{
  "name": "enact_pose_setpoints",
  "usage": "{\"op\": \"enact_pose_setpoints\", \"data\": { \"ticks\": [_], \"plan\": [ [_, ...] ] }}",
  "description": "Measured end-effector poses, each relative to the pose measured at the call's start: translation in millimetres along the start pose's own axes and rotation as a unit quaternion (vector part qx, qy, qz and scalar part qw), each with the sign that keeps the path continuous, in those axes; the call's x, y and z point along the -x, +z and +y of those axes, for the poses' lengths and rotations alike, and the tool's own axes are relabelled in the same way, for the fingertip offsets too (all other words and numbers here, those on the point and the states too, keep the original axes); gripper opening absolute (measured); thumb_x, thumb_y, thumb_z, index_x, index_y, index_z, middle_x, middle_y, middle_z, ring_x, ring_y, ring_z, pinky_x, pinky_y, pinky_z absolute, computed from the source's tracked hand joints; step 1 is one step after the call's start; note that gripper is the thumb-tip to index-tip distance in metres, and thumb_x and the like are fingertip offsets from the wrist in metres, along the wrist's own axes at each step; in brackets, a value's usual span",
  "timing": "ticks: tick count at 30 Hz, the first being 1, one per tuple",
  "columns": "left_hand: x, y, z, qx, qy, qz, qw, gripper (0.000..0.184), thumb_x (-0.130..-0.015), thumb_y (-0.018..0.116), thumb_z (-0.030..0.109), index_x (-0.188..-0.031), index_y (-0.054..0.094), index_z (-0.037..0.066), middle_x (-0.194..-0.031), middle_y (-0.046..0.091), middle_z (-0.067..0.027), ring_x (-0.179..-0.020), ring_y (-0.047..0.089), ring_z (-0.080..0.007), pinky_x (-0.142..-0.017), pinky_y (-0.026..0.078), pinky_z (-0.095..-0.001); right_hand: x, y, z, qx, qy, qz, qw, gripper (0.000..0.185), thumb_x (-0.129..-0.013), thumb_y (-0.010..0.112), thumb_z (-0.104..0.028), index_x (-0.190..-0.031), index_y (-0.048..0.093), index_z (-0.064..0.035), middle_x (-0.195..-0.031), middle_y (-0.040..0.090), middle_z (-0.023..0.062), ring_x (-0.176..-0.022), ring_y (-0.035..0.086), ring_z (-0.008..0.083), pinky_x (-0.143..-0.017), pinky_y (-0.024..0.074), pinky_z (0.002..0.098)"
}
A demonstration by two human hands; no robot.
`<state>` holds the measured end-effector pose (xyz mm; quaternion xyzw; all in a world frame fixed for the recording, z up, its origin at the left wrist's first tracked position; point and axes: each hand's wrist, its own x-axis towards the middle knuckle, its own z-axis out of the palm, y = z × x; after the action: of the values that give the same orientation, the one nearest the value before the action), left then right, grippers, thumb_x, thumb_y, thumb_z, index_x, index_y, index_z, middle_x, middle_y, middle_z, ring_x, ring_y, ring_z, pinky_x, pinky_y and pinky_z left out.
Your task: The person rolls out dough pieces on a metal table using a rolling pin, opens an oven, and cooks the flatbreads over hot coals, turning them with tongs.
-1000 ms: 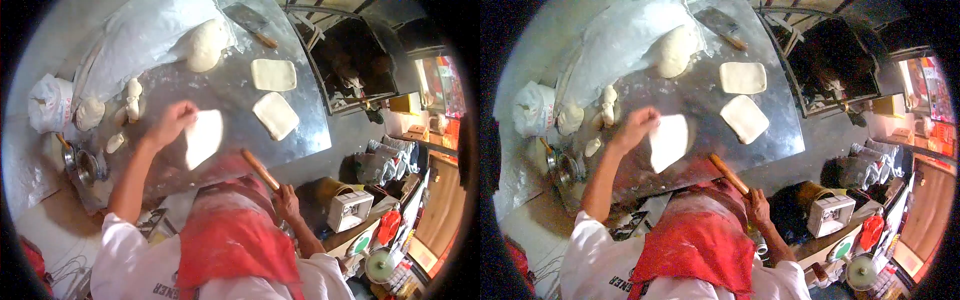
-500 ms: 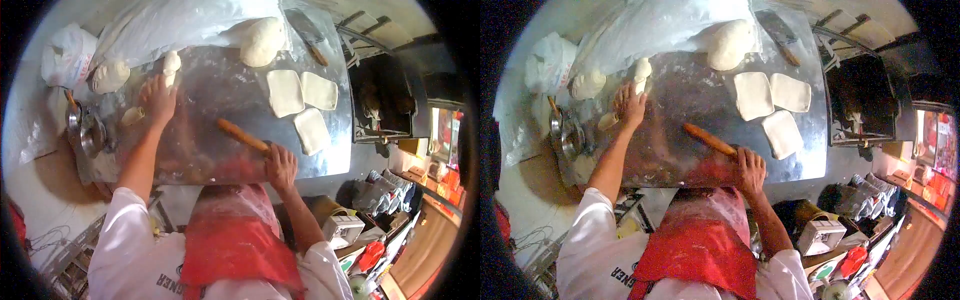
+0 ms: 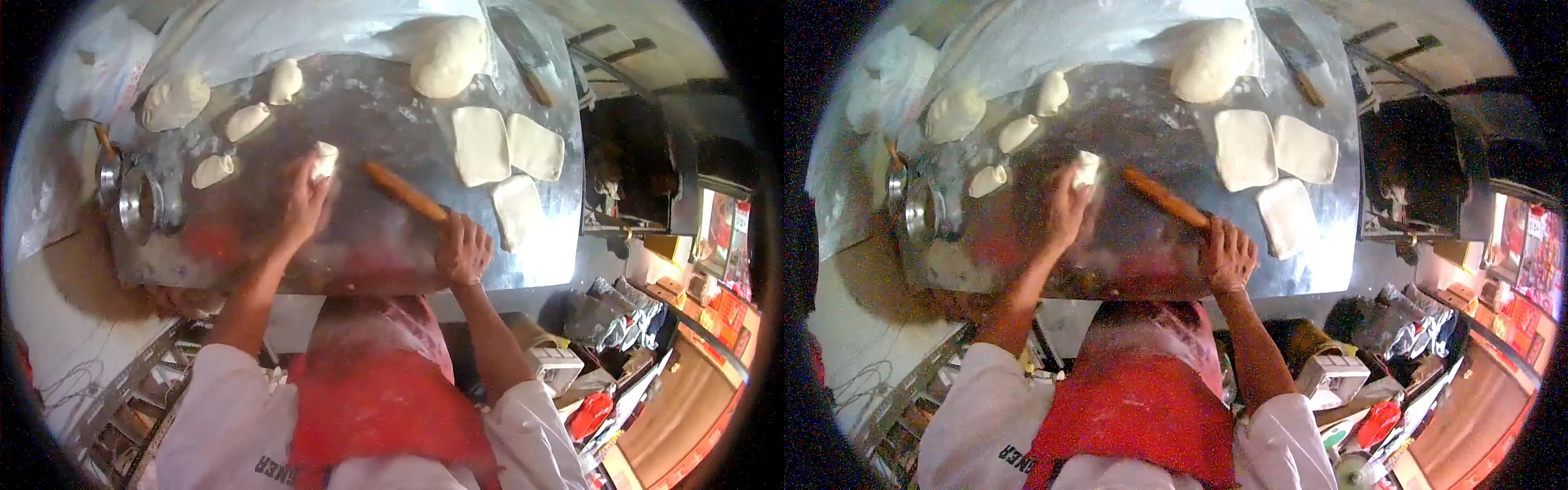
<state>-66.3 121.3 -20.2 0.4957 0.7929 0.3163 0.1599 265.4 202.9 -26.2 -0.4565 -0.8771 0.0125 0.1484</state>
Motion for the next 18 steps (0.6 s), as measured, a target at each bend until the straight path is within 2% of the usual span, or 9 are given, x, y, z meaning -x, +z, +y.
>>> {"op": "enact_pose_setpoints", "data": {
  "ticks": [2, 6, 10, 11, 12, 13, 14, 17, 18],
  "plan": [
    [-2.2, -2.8, -0.9, 0.016, 0.117, 0.093, 0.989, 0.053, -0.095, 0.068, 0.016, -0.145, 0.053, 0.004, -0.144, 0.055, -0.0215, -0.135, 0.051, -0.0394, -0.119, 0.035, -0.0484, 4.2, -0.9, -0.3, -0.014, 0.007, -0.016, 1.000, 0.047, -0.087, 0.073, -0.025, -0.131, 0.062, -0.0132, -0.122, 0.067, 0.0071, -0.107, 0.065, 0.0304, -0.088, 0.0475, 0.0475],
    [-37.7, 10.7, -0.2, 0.013, 0.174, -0.027, 0.984, 0.054, -0.096, 0.063, 0.006, -0.147, 0.049, 0.002, -0.152, 0.050, -0.0228, -0.141, 0.047, -0.0407, -0.119, 0.037, -0.0466, -4.9, -0.9, -2.3, -0.004, 0.068, -0.060, 0.996, 0.054, -0.088, 0.072, -0.026, -0.139, 0.057, -0.0131, -0.130, 0.063, 0.0073, -0.117, 0.059, 0.0314, -0.093, 0.0451, 0.0490],
    [-38.4, 19.5, 70.1, 0.066, 0.120, 0.085, 0.987, 0.057, -0.096, 0.055, -0.002, -0.152, 0.045, 0.001, -0.155, 0.047, -0.0246, -0.143, 0.046, -0.0413, -0.119, 0.037, -0.0451, -10.6, -13.4, 3.6, -0.036, 0.076, -0.085, 0.993, 0.053, -0.094, 0.067, -0.031, -0.142, 0.055, -0.0132, -0.132, 0.061, 0.0086, -0.115, 0.058, 0.0324, -0.090, 0.0458, 0.0484],
    [-15.8, 12.9, 86.2, 0.030, 0.136, 0.085, 0.987, 0.058, -0.097, 0.052, -0.004, -0.154, 0.044, 0.001, -0.158, 0.045, -0.0247, -0.143, 0.046, -0.0415, -0.120, 0.036, -0.0455, -11.9, -15.5, 4.9, -0.042, 0.065, -0.100, 0.992, 0.053, -0.094, 0.067, -0.031, -0.143, 0.054, -0.0129, -0.132, 0.060, 0.0090, -0.116, 0.058, 0.0324, -0.091, 0.0459, 0.0487],
    [13.5, 24.0, 84.2, 0.066, 0.124, 0.073, 0.987, 0.055, -0.098, 0.056, 0.003, -0.151, 0.045, -0.001, -0.155, 0.045, -0.0267, -0.140, 0.047, -0.0461, -0.117, 0.040, -0.0469, -12.8, -16.0, 6.9, -0.048, 0.064, -0.093, 0.992, 0.053, -0.094, 0.067, -0.031, -0.143, 0.054, -0.0129, -0.132, 0.060, 0.0090, -0.116, 0.058, 0.0324, -0.091, 0.0459, 0.0487],
    [52.7, 60.2, 42.1, -0.022, 0.170, 0.059, 0.983, 0.055, -0.097, 0.059, 0.004, -0.150, 0.046, 0.000, -0.154, 0.047, -0.0250, -0.138, 0.049, -0.0453, -0.117, 0.040, -0.0477, -8.9, -17.4, 10.2, -0.058, 0.054, -0.098, 0.992, 0.054, -0.093, 0.067, -0.031, -0.142, 0.054, -0.0125, -0.133, 0.059, 0.0097, -0.117, 0.057, 0.0327, -0.091, 0.0461, 0.0488],
    [81.8, 39.7, 62.3, -0.096, 0.142, -0.001, 0.985, 0.055, -0.096, 0.062, 0.006, -0.149, 0.049, 0.000, -0.153, 0.048, -0.0235, -0.137, 0.051, -0.0435, -0.116, 0.041, -0.0484, -5.6, -18.5, 13.7, -0.067, 0.041, -0.103, 0.992, 0.055, -0.092, 0.068, -0.030, -0.142, 0.054, -0.0121, -0.133, 0.059, 0.0103, -0.117, 0.057, 0.0330, -0.092, 0.0463, 0.0489],
    [88.1, 30.5, 74.0, -0.134, 0.120, -0.033, 0.983, 0.056, -0.096, 0.064, 0.010, -0.149, 0.048, 0.001, -0.156, 0.044, -0.0219, -0.138, 0.051, -0.0412, -0.115, 0.043, -0.0486, 3.6, -19.2, 25.8, -0.078, 0.013, -0.109, 0.991, 0.056, -0.091, 0.070, -0.030, -0.141, 0.055, -0.0117, -0.133, 0.058, 0.0108, -0.118, 0.056, 0.0337, -0.094, 0.0463, 0.0497],
    [79.1, 32.3, 67.0, -0.114, 0.098, -0.073, 0.986, 0.058, -0.097, 0.063, 0.012, -0.151, 0.045, 0.002, -0.161, 0.037, -0.0222, -0.142, 0.045, -0.0416, -0.116, 0.039, -0.0510, 5.1, -24.0, 28.2, -0.080, 0.008, -0.111, 0.991, 0.056, -0.091, 0.070, -0.030, -0.141, 0.055, -0.0117, -0.133, 0.058, 0.0108, -0.118, 0.056, 0.0337, -0.094, 0.0463, 0.0497]
  ]
}}
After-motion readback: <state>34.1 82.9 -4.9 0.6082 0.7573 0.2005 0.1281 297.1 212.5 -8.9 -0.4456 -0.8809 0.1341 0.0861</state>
